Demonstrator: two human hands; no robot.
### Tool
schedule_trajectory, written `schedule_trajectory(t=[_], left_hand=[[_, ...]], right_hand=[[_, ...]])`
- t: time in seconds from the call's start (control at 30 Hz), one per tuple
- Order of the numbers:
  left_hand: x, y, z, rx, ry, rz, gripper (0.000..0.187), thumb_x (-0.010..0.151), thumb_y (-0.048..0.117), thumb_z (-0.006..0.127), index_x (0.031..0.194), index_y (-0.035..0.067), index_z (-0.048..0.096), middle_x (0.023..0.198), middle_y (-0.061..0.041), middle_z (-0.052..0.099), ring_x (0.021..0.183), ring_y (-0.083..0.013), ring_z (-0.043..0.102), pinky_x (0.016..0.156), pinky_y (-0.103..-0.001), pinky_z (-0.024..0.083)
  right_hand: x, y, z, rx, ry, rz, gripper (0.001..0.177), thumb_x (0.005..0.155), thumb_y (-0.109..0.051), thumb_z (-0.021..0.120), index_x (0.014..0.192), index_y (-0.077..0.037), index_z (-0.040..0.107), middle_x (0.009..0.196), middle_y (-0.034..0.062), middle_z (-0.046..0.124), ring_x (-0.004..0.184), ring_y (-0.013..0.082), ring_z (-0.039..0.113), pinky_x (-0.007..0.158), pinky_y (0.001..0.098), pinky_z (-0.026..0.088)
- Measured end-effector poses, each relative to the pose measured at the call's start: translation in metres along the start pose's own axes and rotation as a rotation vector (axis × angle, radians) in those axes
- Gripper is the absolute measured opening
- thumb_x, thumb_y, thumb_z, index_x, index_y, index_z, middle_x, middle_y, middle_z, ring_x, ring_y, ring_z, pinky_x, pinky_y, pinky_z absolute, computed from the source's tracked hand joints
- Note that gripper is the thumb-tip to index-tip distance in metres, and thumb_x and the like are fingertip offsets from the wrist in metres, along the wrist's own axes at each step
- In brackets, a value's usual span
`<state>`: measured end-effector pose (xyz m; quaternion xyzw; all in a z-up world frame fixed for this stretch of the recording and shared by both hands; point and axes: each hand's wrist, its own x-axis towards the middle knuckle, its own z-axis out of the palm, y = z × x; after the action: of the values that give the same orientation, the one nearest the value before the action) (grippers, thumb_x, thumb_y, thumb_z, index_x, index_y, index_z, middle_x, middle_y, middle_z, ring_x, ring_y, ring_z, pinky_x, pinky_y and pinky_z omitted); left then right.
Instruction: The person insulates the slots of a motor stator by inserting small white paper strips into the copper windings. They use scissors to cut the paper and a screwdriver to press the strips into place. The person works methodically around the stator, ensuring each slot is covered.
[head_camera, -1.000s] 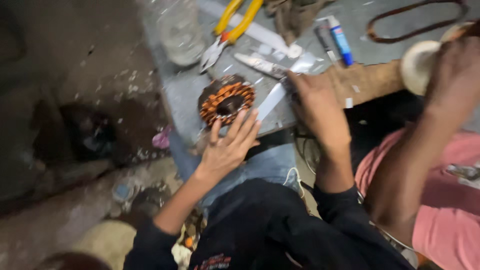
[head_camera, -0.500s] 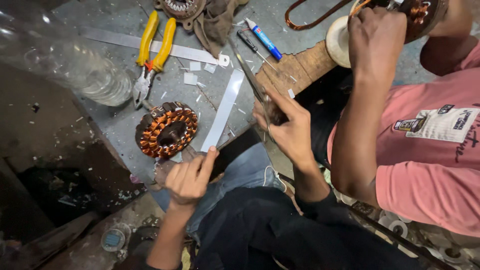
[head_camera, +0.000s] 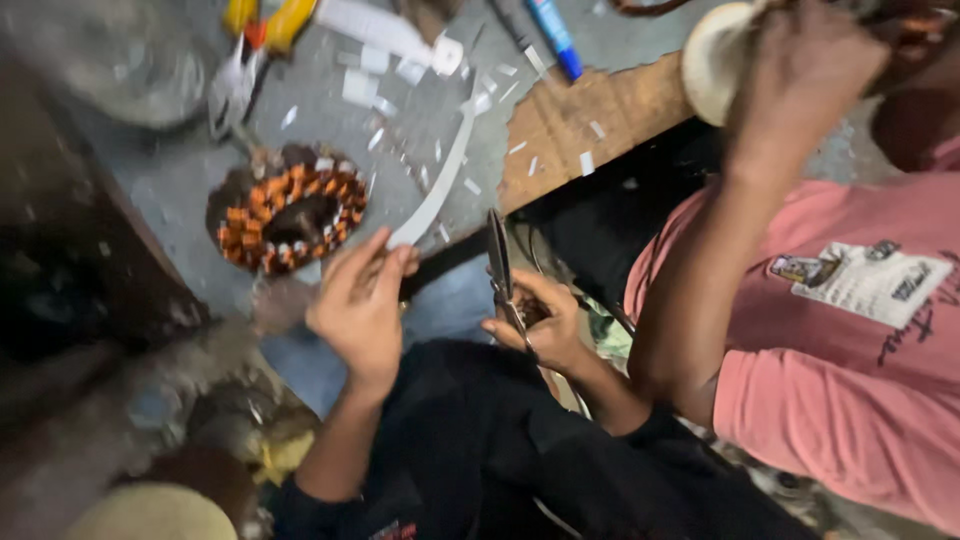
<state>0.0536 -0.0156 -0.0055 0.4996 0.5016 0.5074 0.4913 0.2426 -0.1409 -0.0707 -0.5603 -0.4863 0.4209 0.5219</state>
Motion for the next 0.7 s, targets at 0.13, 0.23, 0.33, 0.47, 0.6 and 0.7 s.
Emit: schedule_trajectory(t=[0.13, 0.23, 0.33, 0.47, 0.6, 0.7], left_hand=[[0.004, -0.016, -0.014, -0.401, -0.082, -0.33, 0.032, 0.1, 0.0, 0.068, 0.13, -0.01, 0.063, 0.11, -0.016, 0.073, 0.099, -0.0214, 0.076, 0.089, -0.032, 0.063], [0.003, -0.018, -0.015, -0.552, -0.121, -0.296, 0.034, 0.1, -0.001, 0.069, 0.133, -0.01, 0.063, 0.112, -0.014, 0.073, 0.1, -0.0187, 0.074, 0.091, -0.03, 0.062], [0.004, -0.017, -0.015, -0.574, -0.119, -0.285, 0.034, 0.099, 0.0, 0.07, 0.132, -0.008, 0.065, 0.109, -0.013, 0.075, 0.097, -0.015, 0.073, 0.089, -0.028, 0.062], [0.004, -0.021, -0.017, -0.556, -0.092, -0.251, 0.03, 0.1, 0.0, 0.072, 0.129, -0.006, 0.068, 0.108, -0.01, 0.076, 0.095, -0.0114, 0.073, 0.086, -0.025, 0.061], [0.003, -0.021, -0.019, -0.516, -0.058, -0.183, 0.031, 0.099, -0.002, 0.074, 0.129, -0.005, 0.068, 0.103, -0.009, 0.076, 0.092, -0.0088, 0.072, 0.084, -0.023, 0.061], [0.002, -0.019, -0.021, -0.473, -0.035, -0.194, 0.031, 0.097, -0.001, 0.075, 0.127, -0.003, 0.069, 0.099, -0.008, 0.076, 0.088, -0.0073, 0.073, 0.079, -0.022, 0.061]], right_hand=[[-0.031, 0.046, 0.012, -0.007, -0.051, 0.077, 0.067, 0.081, -0.01, 0.092, 0.137, 0.004, 0.06, 0.095, -0.0003, 0.063, 0.077, 0.0051, 0.057, 0.066, 0.0206, 0.045], [-0.033, 0.061, 0.01, 0.054, -0.132, 0.184, 0.084, 0.075, -0.027, 0.096, 0.142, 0.004, 0.056, 0.097, 0.0015, 0.063, 0.078, 0.0075, 0.058, 0.066, 0.0215, 0.046], [-0.022, 0.058, 0.013, 0.236, -0.179, 0.341, 0.107, 0.07, -0.049, 0.095, 0.149, 0.003, 0.046, 0.089, -0.0004, 0.06, 0.074, 0.0078, 0.057, 0.064, 0.0208, 0.045], [-0.002, 0.047, 0.019, 0.234, -0.224, 0.289, 0.123, 0.065, -0.067, 0.091, 0.153, 0.004, 0.044, 0.09, 0.0003, 0.061, 0.076, 0.0082, 0.057, 0.066, 0.0209, 0.044], [0.009, 0.04, 0.027, 0.211, -0.245, 0.291, 0.126, 0.06, -0.066, 0.093, 0.151, 0.007, 0.046, 0.083, 0.0, 0.06, 0.07, 0.0082, 0.057, 0.061, 0.021, 0.043], [0.011, 0.038, 0.031, 0.221, -0.256, 0.273, 0.124, 0.063, -0.06, 0.093, 0.154, 0.007, 0.044, 0.082, -0.0019, 0.057, 0.066, 0.006, 0.053, 0.058, 0.0195, 0.039]])
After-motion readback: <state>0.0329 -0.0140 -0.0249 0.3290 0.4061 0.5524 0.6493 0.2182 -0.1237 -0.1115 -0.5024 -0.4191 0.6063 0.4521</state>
